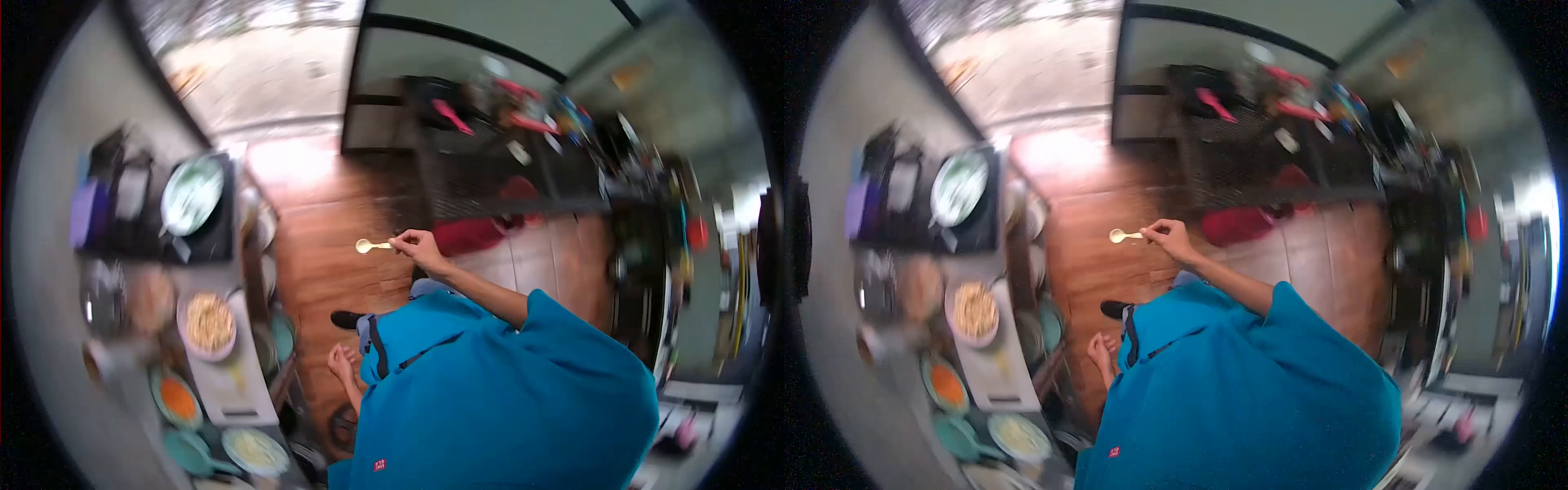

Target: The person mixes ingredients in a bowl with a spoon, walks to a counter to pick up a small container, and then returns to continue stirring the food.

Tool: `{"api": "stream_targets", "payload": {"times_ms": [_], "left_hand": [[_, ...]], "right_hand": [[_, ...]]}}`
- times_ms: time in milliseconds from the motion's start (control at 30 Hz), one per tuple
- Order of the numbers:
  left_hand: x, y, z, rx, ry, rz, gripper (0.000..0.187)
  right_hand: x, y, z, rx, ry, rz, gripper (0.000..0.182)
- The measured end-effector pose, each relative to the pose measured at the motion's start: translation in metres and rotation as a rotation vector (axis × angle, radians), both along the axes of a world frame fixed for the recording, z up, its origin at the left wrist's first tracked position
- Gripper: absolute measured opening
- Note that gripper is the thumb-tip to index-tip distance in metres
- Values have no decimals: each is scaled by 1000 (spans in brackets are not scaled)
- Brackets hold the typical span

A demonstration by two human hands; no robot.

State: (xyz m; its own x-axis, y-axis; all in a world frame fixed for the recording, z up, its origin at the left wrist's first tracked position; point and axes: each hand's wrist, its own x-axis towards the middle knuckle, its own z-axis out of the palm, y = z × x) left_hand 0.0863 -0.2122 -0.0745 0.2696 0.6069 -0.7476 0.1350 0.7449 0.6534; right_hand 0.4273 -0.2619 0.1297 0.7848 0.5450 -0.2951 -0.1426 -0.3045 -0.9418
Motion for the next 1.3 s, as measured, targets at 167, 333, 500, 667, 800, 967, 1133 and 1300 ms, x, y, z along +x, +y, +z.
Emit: {"api": "stream_targets", "payload": {"times_ms": [167,333,500,667,800,967,1133,1300], "left_hand": [[-1,-33,-73,524,177,-426,15],[45,-37,-44,64,299,-374,14],[141,-83,6,92,460,-330,18],[237,-170,51,255,226,-468,20],[289,-190,89,344,202,-614,25],[317,-189,84,272,251,-662,24],[371,-168,77,222,220,-870,27],[442,-147,98,278,162,-938,29]], "right_hand": [[58,-184,0,-21,-98,-539,19],[162,-320,-5,-23,-130,-827,16],[358,-362,-17,-39,-502,-748,25],[549,-325,-11,-210,-515,-708,31],[640,-295,-28,-346,-590,-592,38],[598,-312,-53,-456,-577,-571,26],[522,-327,-72,-777,-841,202,21],[530,-326,-116,-676,-896,116,24]]}}
